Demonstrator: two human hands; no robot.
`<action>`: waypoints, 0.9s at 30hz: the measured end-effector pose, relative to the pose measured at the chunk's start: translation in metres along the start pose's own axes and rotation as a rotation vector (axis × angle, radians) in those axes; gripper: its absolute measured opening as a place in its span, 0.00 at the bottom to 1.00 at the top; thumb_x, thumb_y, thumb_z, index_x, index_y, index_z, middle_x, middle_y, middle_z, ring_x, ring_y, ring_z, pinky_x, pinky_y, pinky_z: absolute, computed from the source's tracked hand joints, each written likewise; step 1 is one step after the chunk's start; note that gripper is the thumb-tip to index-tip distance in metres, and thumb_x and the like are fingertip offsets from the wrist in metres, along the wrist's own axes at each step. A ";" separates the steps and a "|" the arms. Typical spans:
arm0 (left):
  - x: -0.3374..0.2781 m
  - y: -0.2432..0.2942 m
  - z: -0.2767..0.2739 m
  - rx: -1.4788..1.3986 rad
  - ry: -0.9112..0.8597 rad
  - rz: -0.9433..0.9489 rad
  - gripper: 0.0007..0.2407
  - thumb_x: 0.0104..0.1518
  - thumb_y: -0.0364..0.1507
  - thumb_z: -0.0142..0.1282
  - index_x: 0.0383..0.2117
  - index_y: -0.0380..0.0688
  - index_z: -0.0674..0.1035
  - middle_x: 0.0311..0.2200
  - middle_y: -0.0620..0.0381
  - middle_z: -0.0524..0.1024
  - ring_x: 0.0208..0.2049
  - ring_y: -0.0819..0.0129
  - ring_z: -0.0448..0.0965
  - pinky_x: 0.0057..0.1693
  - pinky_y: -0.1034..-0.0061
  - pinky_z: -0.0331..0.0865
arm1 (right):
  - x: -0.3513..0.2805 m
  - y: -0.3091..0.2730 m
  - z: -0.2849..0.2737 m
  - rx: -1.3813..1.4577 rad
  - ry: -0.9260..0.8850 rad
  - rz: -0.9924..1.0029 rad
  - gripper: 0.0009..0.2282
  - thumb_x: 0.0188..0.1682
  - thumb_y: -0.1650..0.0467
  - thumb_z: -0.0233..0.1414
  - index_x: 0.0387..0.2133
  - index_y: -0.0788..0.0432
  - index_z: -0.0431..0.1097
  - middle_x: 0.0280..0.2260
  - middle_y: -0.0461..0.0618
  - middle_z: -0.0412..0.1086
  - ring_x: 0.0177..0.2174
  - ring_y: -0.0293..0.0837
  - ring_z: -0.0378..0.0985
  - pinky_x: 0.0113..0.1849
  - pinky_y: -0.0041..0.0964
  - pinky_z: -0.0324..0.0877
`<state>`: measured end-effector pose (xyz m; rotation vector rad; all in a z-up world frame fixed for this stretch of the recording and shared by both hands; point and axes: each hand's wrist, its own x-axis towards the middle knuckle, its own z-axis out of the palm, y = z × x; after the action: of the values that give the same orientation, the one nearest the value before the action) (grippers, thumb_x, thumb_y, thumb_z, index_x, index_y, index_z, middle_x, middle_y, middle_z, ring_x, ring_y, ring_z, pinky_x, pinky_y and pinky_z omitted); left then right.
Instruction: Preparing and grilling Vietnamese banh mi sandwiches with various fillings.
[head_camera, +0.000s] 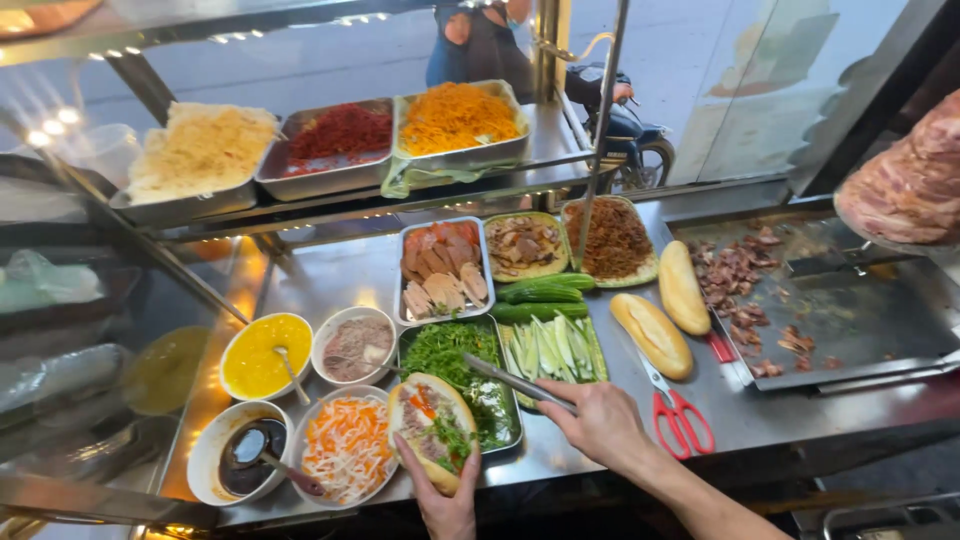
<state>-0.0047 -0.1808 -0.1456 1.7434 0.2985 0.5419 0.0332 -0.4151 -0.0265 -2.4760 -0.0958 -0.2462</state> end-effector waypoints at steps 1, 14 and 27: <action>0.004 -0.001 -0.001 -0.010 0.004 -0.003 0.51 0.40 0.29 0.71 0.72 0.47 0.47 0.56 0.32 0.72 0.47 0.49 0.82 0.47 0.66 0.79 | 0.008 0.004 0.009 -0.073 -0.116 0.030 0.14 0.44 0.60 0.57 0.45 0.40 0.80 0.15 0.45 0.76 0.12 0.44 0.72 0.19 0.39 0.70; 0.020 0.056 0.019 -0.289 -0.120 0.096 0.45 0.47 0.21 0.71 0.70 0.30 0.49 0.65 0.15 0.50 0.66 0.26 0.54 0.68 0.41 0.49 | -0.025 -0.080 -0.104 0.280 -0.002 0.122 0.15 0.46 0.67 0.62 0.48 0.47 0.79 0.21 0.55 0.79 0.15 0.40 0.76 0.22 0.36 0.74; -0.013 0.060 0.035 -0.277 -0.203 0.164 0.52 0.43 0.28 0.76 0.74 0.48 0.47 0.71 0.32 0.48 0.72 0.43 0.49 0.73 0.54 0.45 | -0.053 -0.065 -0.062 -0.034 0.035 0.015 0.19 0.46 0.63 0.64 0.52 0.42 0.77 0.44 0.49 0.79 0.45 0.55 0.79 0.42 0.49 0.75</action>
<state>-0.0033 -0.2313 -0.0961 1.5449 -0.0619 0.4938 -0.0360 -0.4018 0.0496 -2.5037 -0.0584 -0.2869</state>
